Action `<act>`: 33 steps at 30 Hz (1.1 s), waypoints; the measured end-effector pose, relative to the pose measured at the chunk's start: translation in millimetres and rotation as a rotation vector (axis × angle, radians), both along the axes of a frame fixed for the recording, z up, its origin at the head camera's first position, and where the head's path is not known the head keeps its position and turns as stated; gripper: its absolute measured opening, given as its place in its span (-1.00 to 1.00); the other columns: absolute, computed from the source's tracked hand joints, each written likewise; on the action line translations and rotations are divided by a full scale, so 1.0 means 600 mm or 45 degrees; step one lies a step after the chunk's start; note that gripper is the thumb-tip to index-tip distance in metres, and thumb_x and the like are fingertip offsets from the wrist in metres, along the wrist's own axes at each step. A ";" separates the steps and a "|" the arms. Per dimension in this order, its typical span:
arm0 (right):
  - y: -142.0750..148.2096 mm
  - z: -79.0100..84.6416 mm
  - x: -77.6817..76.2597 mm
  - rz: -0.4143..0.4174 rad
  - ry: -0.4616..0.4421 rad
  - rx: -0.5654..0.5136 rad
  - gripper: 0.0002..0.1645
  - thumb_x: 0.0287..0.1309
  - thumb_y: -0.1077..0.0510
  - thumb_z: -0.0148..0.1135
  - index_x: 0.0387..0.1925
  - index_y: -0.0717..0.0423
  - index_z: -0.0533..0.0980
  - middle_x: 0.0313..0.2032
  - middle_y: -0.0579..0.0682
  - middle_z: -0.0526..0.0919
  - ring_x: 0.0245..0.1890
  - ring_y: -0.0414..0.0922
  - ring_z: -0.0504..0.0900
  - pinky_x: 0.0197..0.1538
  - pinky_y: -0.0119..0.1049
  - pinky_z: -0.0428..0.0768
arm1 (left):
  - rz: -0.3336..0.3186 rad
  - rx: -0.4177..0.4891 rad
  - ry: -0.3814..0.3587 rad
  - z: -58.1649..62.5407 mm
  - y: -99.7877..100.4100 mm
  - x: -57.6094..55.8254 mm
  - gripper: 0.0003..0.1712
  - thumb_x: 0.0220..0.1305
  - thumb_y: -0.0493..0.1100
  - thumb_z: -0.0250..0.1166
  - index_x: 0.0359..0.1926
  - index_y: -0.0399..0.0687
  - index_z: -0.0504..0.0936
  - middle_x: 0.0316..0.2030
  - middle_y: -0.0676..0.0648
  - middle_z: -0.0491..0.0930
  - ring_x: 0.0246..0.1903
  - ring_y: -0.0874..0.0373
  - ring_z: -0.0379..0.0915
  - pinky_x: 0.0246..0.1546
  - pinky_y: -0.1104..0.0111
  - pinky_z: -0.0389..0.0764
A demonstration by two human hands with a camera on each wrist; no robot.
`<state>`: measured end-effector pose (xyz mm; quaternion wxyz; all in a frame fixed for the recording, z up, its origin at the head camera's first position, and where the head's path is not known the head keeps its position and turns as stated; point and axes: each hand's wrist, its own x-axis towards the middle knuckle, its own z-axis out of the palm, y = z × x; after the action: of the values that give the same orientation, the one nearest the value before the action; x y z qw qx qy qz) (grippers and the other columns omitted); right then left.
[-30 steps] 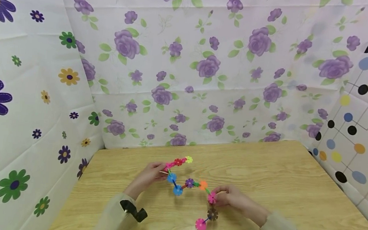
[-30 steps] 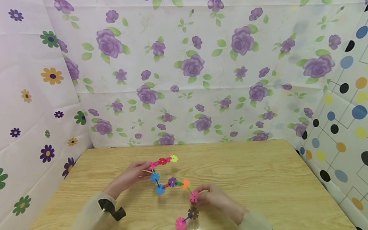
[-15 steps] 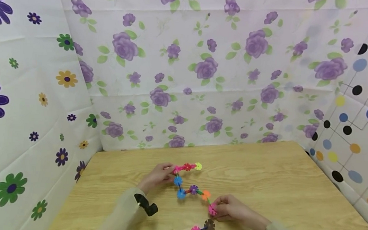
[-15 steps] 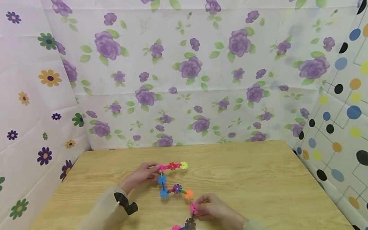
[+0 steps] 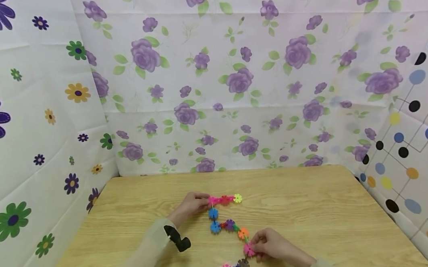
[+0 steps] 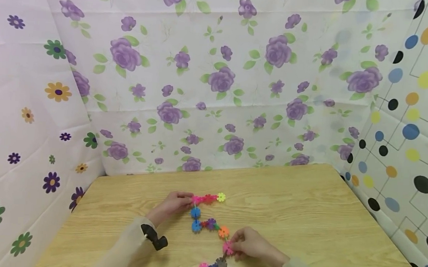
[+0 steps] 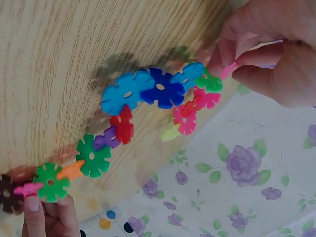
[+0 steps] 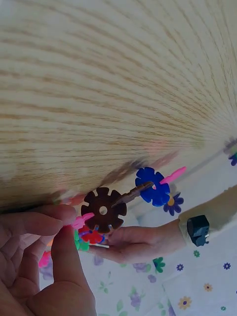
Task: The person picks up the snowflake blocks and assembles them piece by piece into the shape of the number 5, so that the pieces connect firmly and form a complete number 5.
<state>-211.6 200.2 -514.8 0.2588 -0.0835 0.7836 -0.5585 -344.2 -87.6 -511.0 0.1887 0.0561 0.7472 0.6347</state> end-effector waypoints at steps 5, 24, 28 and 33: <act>-0.002 -0.001 0.001 -0.013 -0.020 -0.036 -0.85 0.24 0.24 0.22 -0.27 0.30 0.55 -0.51 -0.03 0.67 -0.56 -0.24 0.65 -0.49 -0.46 0.61 | 0.016 0.057 0.026 -0.002 0.003 -0.003 -0.54 0.40 -0.36 0.05 0.27 -0.49 0.34 0.07 -0.42 0.54 -0.13 0.05 0.65 -0.05 0.32 0.65; -0.010 0.004 0.005 -0.020 -0.104 -0.037 -0.83 0.28 0.23 0.16 -0.23 0.30 0.56 -0.47 0.02 0.70 -0.57 -0.27 0.65 -0.52 -0.52 0.57 | -0.050 0.182 0.001 -0.007 0.007 -0.001 -0.54 0.41 -0.37 0.02 0.26 -0.55 0.30 0.04 -0.52 0.51 -0.15 0.09 0.65 0.01 0.30 0.63; -0.012 0.002 0.006 -0.034 -0.134 -0.041 -0.84 0.27 0.22 0.16 -0.25 0.27 0.56 -0.47 0.01 0.70 -0.58 -0.29 0.64 -0.53 -0.55 0.54 | -0.043 0.176 0.001 -0.011 0.008 -0.003 -0.55 0.41 -0.37 0.03 0.24 -0.55 0.33 0.04 -0.52 0.52 -0.17 0.10 0.66 -0.07 0.34 0.65; -0.010 0.000 0.006 -0.031 -0.149 -0.055 -0.84 0.28 0.21 0.14 -0.26 0.26 0.55 -0.46 0.00 0.69 -0.57 -0.28 0.64 -0.52 -0.55 0.53 | -0.047 0.162 0.003 -0.016 0.007 -0.006 -0.58 0.38 -0.38 0.05 0.20 -0.53 0.39 0.01 -0.44 0.58 -0.21 0.15 0.68 -0.17 0.43 0.66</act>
<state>-207.9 194.0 -515.0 0.2953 -0.0467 0.7560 -0.5823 -347.6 -83.6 -520.9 0.1957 0.0826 0.7044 0.6773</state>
